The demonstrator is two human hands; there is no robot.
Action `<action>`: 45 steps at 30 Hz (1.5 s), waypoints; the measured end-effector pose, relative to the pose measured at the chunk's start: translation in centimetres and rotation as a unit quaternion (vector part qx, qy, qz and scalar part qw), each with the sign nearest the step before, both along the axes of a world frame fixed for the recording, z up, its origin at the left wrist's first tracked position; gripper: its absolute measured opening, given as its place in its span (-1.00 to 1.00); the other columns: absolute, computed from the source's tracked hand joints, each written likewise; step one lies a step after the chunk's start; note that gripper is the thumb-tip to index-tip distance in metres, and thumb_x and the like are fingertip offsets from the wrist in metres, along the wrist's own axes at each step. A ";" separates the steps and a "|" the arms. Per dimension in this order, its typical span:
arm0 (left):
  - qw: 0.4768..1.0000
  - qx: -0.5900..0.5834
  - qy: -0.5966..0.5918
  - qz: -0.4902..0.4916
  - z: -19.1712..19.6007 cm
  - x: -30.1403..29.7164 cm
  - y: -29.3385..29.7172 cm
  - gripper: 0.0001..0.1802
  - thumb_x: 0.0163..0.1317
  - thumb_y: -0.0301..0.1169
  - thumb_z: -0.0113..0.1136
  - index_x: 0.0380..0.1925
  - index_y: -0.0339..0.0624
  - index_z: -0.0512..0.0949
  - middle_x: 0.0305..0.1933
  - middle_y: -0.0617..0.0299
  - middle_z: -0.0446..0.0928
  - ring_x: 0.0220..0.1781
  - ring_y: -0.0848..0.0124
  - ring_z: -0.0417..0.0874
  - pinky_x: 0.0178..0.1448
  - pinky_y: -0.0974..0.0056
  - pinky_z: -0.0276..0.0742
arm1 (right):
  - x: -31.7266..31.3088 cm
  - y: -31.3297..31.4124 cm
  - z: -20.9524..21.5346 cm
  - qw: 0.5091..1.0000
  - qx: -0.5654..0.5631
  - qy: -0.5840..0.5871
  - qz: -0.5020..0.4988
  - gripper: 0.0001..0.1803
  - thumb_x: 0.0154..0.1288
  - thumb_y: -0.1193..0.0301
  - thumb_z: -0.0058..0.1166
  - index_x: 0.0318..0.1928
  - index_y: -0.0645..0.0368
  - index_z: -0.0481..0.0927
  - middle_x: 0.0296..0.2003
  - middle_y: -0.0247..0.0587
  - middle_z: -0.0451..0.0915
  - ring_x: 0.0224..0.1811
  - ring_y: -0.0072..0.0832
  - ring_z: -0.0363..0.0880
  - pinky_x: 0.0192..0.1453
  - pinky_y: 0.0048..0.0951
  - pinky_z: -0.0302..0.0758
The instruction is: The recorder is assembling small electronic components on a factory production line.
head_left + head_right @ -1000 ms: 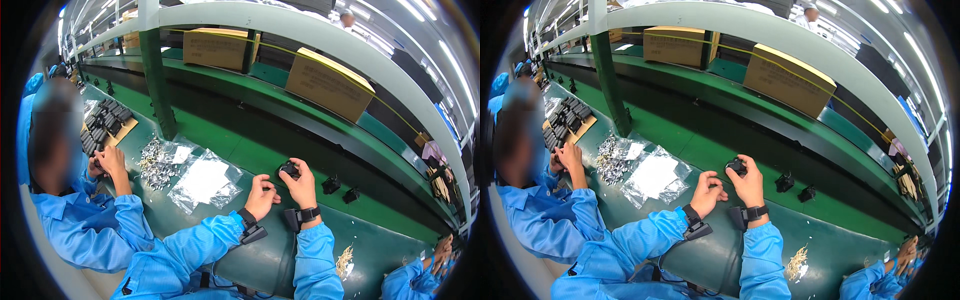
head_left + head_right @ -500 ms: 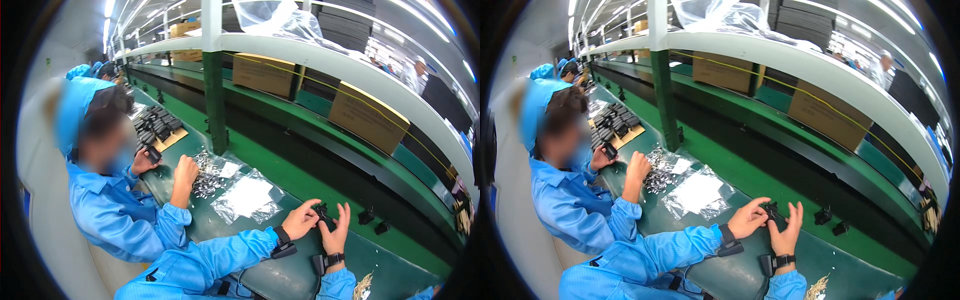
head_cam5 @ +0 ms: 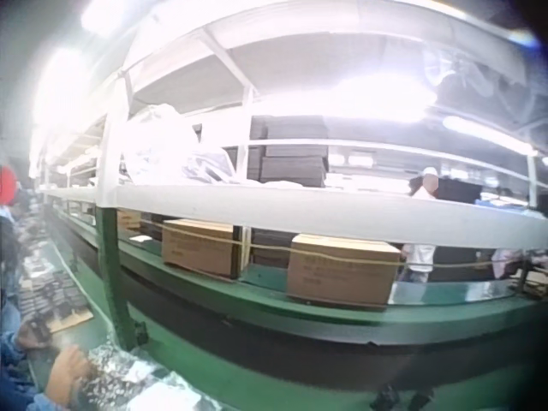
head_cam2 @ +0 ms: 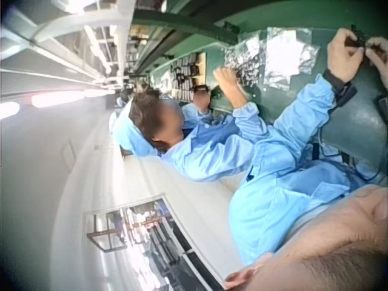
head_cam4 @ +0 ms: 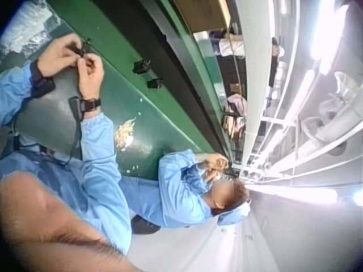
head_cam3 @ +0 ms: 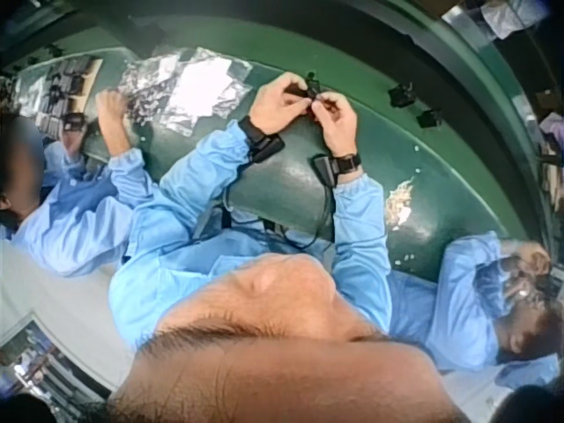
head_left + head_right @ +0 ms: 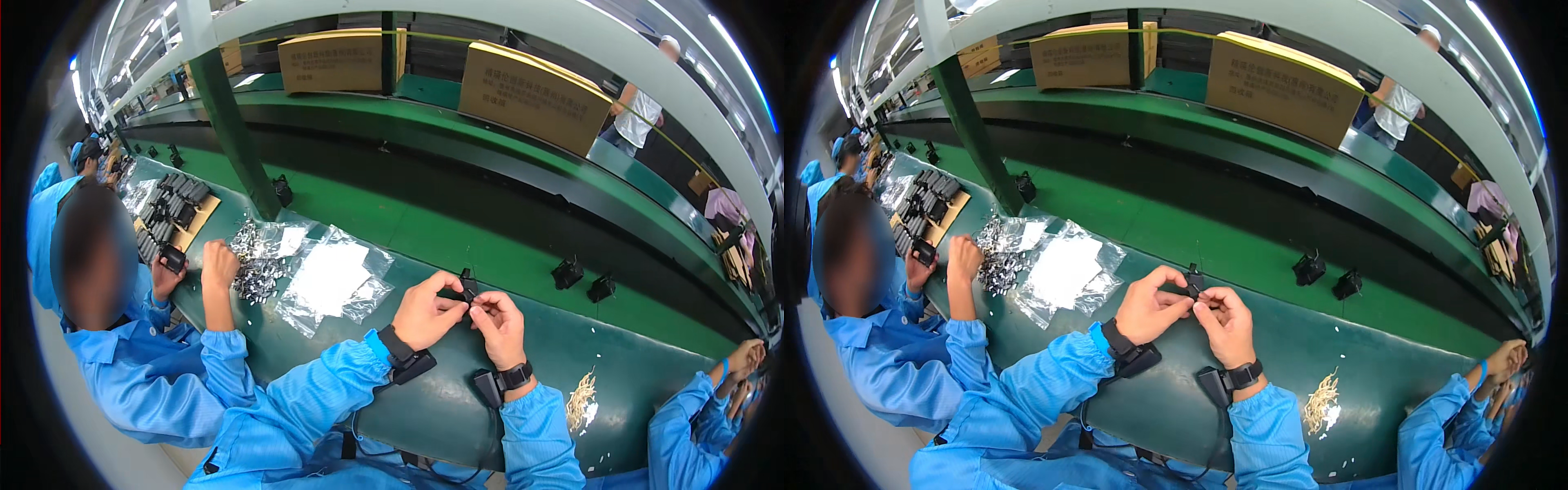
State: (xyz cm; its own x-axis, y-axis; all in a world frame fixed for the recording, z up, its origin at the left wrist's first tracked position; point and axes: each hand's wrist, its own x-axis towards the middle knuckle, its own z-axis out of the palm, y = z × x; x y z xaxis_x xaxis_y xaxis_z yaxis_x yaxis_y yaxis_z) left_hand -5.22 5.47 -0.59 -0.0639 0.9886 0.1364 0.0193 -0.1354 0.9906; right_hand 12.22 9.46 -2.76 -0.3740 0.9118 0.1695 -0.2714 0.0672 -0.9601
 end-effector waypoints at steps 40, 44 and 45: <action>0.997 -0.040 0.069 0.003 -2.6 -0.7 1.7 -0.49 0.35 -0.51 0.11 0.31 -0.25 0.35 0.16 0.06 0.50 0.08 0.41 0.60 0.00 0.25 0.71 | -0.6 10.6 0.0 0.867 0.147 -0.389 -0.275 -0.14 0.05 0.35 0.49 0.38 0.09 0.37 -0.13 -0.01 0.73 -0.38 -0.32 0.72 -0.16 -0.30 0.62; 0.998 -0.042 0.048 -0.006 -2.5 -0.3 1.7 -0.51 0.35 -0.50 0.12 0.28 -0.26 0.38 0.16 0.07 0.50 0.08 0.40 0.60 0.01 0.25 0.71 | 0.0 10.4 0.1 0.870 0.146 -0.382 -0.276 -0.16 0.03 0.34 0.50 0.35 0.06 0.41 -0.35 -0.10 0.71 -0.41 -0.31 0.68 -0.19 -0.27 0.60; 0.998 -0.045 0.035 -0.010 -2.9 -0.4 1.7 -0.52 0.36 -0.50 0.12 0.28 -0.26 0.38 0.16 0.07 0.50 0.08 0.41 0.59 0.02 0.25 0.70 | 0.1 10.4 -0.2 0.867 0.149 -0.384 -0.282 -0.18 0.03 0.33 0.49 0.34 0.04 0.43 -0.42 -0.14 0.68 -0.42 -0.30 0.67 -0.21 -0.26 0.60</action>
State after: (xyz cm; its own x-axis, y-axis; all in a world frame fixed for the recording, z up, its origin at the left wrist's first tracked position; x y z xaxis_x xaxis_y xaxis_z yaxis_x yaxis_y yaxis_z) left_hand -5.61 7.19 -3.53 -0.0379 0.9981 0.0495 0.0876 -0.0460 0.9951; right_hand 12.34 19.86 -2.95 0.0092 0.9446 0.3281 0.5963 0.2582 -0.7601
